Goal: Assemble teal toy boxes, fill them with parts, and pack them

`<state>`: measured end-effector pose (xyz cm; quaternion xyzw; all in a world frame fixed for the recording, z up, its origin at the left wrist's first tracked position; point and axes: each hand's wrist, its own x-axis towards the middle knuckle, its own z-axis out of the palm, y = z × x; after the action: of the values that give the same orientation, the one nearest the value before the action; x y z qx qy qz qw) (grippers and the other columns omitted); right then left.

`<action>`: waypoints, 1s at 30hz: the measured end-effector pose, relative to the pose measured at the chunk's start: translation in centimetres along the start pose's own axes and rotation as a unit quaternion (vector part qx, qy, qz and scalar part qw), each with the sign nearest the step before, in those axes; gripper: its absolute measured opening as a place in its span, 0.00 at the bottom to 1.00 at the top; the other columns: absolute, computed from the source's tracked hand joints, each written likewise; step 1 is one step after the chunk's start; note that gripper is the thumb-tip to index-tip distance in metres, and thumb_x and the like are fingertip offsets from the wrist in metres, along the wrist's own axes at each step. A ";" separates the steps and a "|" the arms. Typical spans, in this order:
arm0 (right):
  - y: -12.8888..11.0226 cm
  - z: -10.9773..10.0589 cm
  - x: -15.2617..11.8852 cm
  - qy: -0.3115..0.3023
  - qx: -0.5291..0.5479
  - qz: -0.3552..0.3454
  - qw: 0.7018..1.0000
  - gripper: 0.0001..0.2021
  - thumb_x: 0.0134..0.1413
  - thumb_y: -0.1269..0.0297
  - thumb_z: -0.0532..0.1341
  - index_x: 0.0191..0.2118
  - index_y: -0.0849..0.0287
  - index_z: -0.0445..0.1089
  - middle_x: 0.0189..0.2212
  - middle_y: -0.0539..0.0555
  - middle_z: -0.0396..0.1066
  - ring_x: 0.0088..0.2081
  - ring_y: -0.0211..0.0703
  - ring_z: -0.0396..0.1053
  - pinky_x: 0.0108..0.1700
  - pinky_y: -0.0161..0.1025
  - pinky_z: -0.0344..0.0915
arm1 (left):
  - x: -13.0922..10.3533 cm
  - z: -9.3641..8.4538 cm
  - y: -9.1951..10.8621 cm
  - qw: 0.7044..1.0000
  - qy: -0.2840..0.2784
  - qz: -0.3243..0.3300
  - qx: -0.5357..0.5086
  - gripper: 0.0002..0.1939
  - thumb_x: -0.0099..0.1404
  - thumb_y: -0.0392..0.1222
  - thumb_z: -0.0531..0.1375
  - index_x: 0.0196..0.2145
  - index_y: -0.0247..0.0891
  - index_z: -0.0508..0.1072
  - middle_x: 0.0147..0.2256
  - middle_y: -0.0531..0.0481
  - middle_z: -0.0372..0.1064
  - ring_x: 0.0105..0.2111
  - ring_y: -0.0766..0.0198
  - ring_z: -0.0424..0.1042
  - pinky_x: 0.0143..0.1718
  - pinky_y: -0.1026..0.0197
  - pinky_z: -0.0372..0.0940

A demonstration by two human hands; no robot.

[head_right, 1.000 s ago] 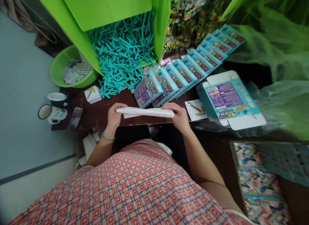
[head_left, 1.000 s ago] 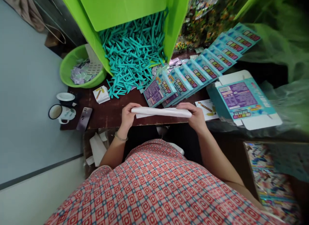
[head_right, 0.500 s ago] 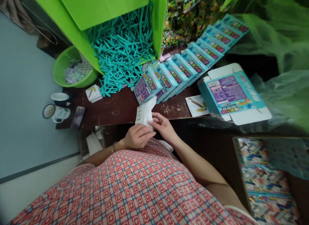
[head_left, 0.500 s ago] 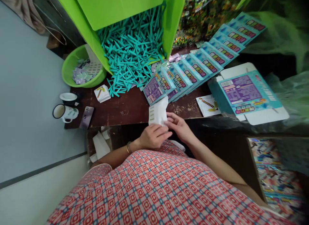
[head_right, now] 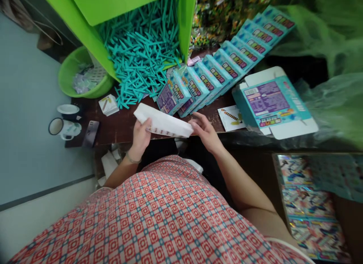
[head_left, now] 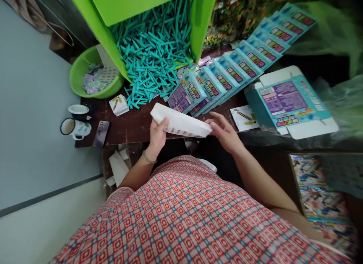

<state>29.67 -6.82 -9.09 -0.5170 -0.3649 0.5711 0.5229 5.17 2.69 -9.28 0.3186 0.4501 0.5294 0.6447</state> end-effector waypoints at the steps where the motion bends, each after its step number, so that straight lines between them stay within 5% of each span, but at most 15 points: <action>1: 1.0 0.6 -0.1 0.031 0.022 -0.008 0.999 0.32 0.59 0.40 0.70 0.63 0.44 0.67 0.49 0.53 0.77 0.44 0.46 0.78 0.45 0.44 0.80 | 0.0 0.0 0.1 0.999 0.026 0.027 -0.016 0.34 0.48 0.51 0.81 0.49 0.40 0.77 0.48 0.46 0.81 0.50 0.55 0.80 0.55 0.57 0.72; 5: 4.0 3.6 -0.9 0.055 0.038 -0.016 0.998 0.40 0.59 0.37 0.68 0.71 0.44 0.57 0.54 0.58 0.77 0.48 0.52 0.79 0.52 0.53 0.80 | -0.1 -0.3 0.0 0.996 0.057 0.063 -0.035 0.37 0.49 0.52 0.81 0.53 0.42 0.77 0.50 0.46 0.80 0.51 0.57 0.79 0.54 0.59 0.72; 8: 4.4 4.3 -0.8 0.130 -0.046 -0.094 0.986 0.37 0.60 0.40 0.69 0.69 0.50 0.64 0.59 0.61 0.75 0.56 0.55 0.76 0.60 0.54 0.75 | -0.1 -1.3 -0.3 0.995 0.064 0.073 -0.031 0.42 0.53 0.53 0.80 0.62 0.46 0.71 0.49 0.47 0.80 0.48 0.59 0.79 0.48 0.62 0.73; 13: 3.7 1.3 0.8 0.144 -0.169 -0.145 0.964 0.17 0.62 0.49 0.68 0.49 0.54 0.82 0.49 0.58 0.80 0.52 0.53 0.77 0.59 0.52 0.73 | 0.4 -4.7 1.1 0.995 0.003 0.078 0.062 0.49 0.56 0.50 0.78 0.71 0.49 0.63 0.31 0.57 0.76 0.29 0.68 0.76 0.33 0.68 0.70; 17: 2.8 -1.1 1.6 0.089 -0.204 -0.156 0.962 0.15 0.60 0.52 0.70 0.49 0.52 0.84 0.47 0.56 0.81 0.49 0.51 0.78 0.57 0.51 0.73 | 1.0 -6.3 2.5 0.983 -0.128 0.017 0.130 0.43 0.57 0.53 0.76 0.67 0.46 0.69 0.34 0.52 0.79 0.30 0.65 0.77 0.30 0.66 0.73; 22: 1.7 -2.0 1.8 0.035 -0.224 -0.174 0.958 0.15 0.61 0.52 0.70 0.51 0.50 0.84 0.49 0.56 0.81 0.51 0.52 0.78 0.57 0.50 0.74 | 1.0 -6.0 3.1 0.964 -0.155 0.010 0.214 0.49 0.61 0.53 0.73 0.73 0.44 0.60 0.32 0.51 0.80 0.27 0.64 0.76 0.26 0.66 0.72; 27: 1.7 -2.0 2.1 0.041 -0.228 -0.177 0.957 0.18 0.60 0.52 0.70 0.53 0.50 0.83 0.48 0.56 0.79 0.48 0.50 0.77 0.54 0.48 0.74 | 0.7 -5.5 2.8 0.933 -0.165 0.046 0.316 0.29 0.61 0.51 0.72 0.58 0.38 0.79 0.42 0.46 0.83 0.33 0.61 0.79 0.33 0.62 0.75; 30: 1.9 -2.0 2.4 0.057 -0.260 -0.181 0.947 0.14 0.62 0.52 0.69 0.49 0.50 0.84 0.37 0.54 0.77 0.39 0.47 0.74 0.46 0.45 0.74 | 0.4 -4.9 2.3 0.901 -0.117 0.088 0.407 0.13 0.65 0.46 0.68 0.45 0.38 0.84 0.39 0.46 0.83 0.33 0.60 0.79 0.36 0.60 0.74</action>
<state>31.37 -5.03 -11.78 -0.5918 -0.5579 0.3217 0.4848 -0.25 3.32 -9.29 0.6514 0.5178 0.3130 0.4578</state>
